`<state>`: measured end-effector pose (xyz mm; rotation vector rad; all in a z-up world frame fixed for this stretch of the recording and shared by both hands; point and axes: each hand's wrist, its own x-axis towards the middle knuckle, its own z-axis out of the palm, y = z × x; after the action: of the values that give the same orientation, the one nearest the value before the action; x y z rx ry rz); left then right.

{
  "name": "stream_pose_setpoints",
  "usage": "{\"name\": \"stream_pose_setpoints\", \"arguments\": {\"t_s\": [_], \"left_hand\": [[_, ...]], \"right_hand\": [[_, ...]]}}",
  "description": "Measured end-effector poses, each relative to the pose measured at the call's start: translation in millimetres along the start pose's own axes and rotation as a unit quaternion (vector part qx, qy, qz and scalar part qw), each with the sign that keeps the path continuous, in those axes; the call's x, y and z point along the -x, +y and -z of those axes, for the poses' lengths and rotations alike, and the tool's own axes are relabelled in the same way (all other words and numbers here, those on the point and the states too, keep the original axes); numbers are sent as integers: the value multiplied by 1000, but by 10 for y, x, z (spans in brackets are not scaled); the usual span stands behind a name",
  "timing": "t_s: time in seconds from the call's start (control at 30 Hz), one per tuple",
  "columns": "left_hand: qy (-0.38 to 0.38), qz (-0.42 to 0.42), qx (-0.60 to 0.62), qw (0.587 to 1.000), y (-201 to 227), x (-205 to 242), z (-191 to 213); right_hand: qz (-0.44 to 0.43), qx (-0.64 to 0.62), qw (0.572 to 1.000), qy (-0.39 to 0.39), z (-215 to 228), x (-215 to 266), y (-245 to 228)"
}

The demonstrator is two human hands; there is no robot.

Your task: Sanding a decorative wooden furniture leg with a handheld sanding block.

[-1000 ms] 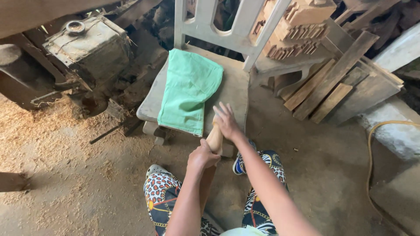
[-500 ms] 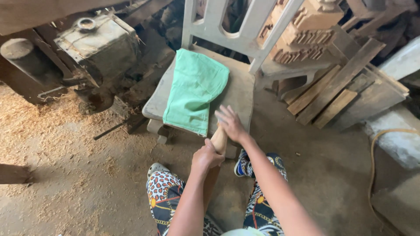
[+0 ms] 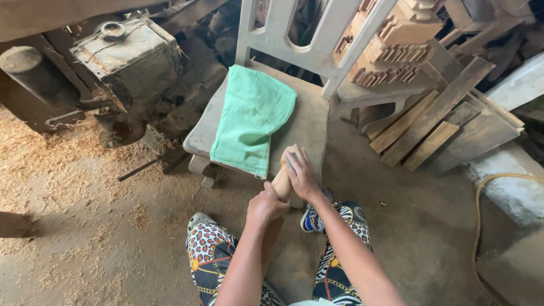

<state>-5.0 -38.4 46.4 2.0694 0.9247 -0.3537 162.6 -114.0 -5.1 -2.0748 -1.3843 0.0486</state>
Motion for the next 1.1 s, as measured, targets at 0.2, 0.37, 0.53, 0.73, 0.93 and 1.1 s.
{"name": "stream_pose_setpoints", "arguments": {"t_s": [0.2,0.37,0.53,0.73,0.93,1.1], "left_hand": [[9,-13,-5,1000,5,37,26],[3,-10,-17,1000,-89,-162,-134],[-53,-17,13,998,-119,-112,114],[-159,-14,147,976,-187,-4,160],[-147,-28,137,979,-234,-291,-149],[-152,-16,117,981,-260,-402,-203]], "right_hand": [[-173,-113,975,-79,-178,-526,710],[-225,-259,935,-86,32,-647,460],[-174,-269,944,-79,10,-628,460],[-171,-131,963,-165,128,-635,374],[-189,-298,924,-145,329,-528,279],[-232,-419,864,-153,458,-573,213]]}}
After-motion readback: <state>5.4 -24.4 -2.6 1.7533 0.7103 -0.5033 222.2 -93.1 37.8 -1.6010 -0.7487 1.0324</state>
